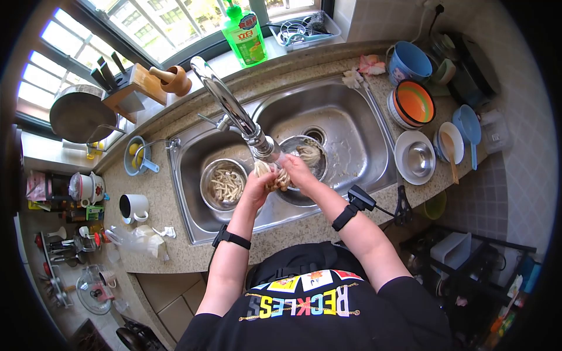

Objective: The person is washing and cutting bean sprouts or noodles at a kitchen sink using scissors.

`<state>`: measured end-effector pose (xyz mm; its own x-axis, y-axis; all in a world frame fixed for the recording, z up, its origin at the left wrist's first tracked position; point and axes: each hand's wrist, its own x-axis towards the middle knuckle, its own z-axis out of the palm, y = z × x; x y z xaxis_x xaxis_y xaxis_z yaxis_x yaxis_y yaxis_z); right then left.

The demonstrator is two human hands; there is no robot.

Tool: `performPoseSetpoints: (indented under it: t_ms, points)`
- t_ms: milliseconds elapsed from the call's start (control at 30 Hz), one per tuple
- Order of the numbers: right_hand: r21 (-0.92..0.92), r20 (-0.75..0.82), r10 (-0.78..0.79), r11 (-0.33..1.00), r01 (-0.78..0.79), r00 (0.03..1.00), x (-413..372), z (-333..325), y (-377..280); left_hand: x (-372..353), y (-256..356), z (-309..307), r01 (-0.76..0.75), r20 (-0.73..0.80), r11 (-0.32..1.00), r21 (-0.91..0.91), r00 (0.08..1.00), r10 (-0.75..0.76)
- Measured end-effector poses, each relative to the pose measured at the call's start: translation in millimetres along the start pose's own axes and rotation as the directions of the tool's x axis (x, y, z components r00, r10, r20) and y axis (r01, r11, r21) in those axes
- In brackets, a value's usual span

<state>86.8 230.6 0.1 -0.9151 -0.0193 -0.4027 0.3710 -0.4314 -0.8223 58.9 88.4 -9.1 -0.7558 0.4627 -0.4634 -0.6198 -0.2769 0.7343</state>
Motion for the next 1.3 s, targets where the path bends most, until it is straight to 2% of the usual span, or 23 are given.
performPoseSetpoints:
  t_ms: [33,67,167,233,267,333,433,467,500,567,633,667,700,833,900,967,1033,1100,1133,1300]
  points:
    - [0.020,0.021,0.037,0.999,-0.037,0.999,0,1,-1,4,-4,-5,-0.038,0.016,0.994,0.105,0.999,0.037]
    - [0.021,0.020,0.035,0.999,-0.035,0.999,0,1,0,3,-2,-3,-0.038,0.018,0.993,0.107,0.999,0.036]
    - [-0.084,-0.011,-0.033,0.996,0.032,0.999,3,-2,-3,5,3,1,-0.047,0.018,0.995,0.084,0.999,0.046]
    - [-0.238,-0.064,-0.058,0.970,0.041,0.996,4,-3,-7,4,3,-1,0.033,0.020,0.999,0.011,0.999,-0.033]
    - [-0.239,-0.063,-0.060,0.970,0.043,0.996,3,-1,-9,4,1,-2,0.031,0.021,0.999,0.011,0.999,-0.031]
    - [-0.266,0.095,-0.134,0.951,0.155,0.986,-1,4,-9,6,-3,-2,-0.046,0.021,0.996,0.079,0.999,0.044]
    - [-0.369,0.029,-0.177,0.913,0.175,0.984,8,-9,6,3,4,4,-0.025,0.034,0.989,0.145,0.999,0.021]
    - [-0.408,-0.043,-0.280,0.881,0.239,0.959,12,-9,9,2,6,5,-0.024,0.033,0.989,0.145,0.999,0.019]
    - [-0.407,-0.044,-0.280,0.882,0.238,0.959,14,-12,11,1,8,7,-0.016,0.001,0.994,0.107,1.000,0.016]
    - [-0.223,-0.099,-0.203,0.959,0.177,0.974,17,-19,12,2,9,4,-0.009,-0.032,0.998,0.068,0.999,0.011]
    - [-0.288,-0.061,-0.199,0.942,0.173,0.978,19,-27,12,3,7,-6,0.004,-0.035,0.999,0.034,0.999,-0.003]
    - [-0.317,-0.017,-0.130,0.941,0.118,0.991,16,-26,6,1,10,-7,0.004,-0.036,0.999,0.035,0.999,-0.002]
    - [-0.347,0.025,-0.060,0.936,0.065,0.998,13,-25,0,0,12,-8,0.056,0.033,0.997,0.059,0.998,-0.058]
    - [-0.314,0.089,0.023,0.949,0.006,0.996,8,-10,-14,-5,27,2,0.171,0.229,0.971,0.167,0.951,-0.207]
    - [-0.343,0.161,0.073,0.939,-0.013,0.984,7,-5,-16,-2,28,2,0.183,0.236,0.965,0.188,0.945,-0.225]
    - [-0.312,0.106,0.022,0.950,0.012,0.994,7,-5,-16,-2,30,4,0.193,0.241,0.959,0.210,0.940,-0.242]
    - [-0.281,0.047,-0.026,0.959,0.038,0.999,8,-8,-17,-3,30,9,0.188,0.128,0.974,0.128,0.971,-0.204]
    - [-0.219,-0.002,-0.026,0.975,0.025,1.000,9,-13,-17,-2,23,3,0.148,0.100,0.982,0.115,0.982,-0.160]
    - [-0.170,-0.002,-0.036,0.985,0.035,0.999,11,-14,-13,-1,19,0,0.109,0.073,0.989,0.102,0.991,-0.116]
    - [-0.109,0.008,-0.030,0.994,0.031,1.000,17,-14,-2,-5,11,-6,0.102,0.057,0.994,0.028,0.993,-0.104]
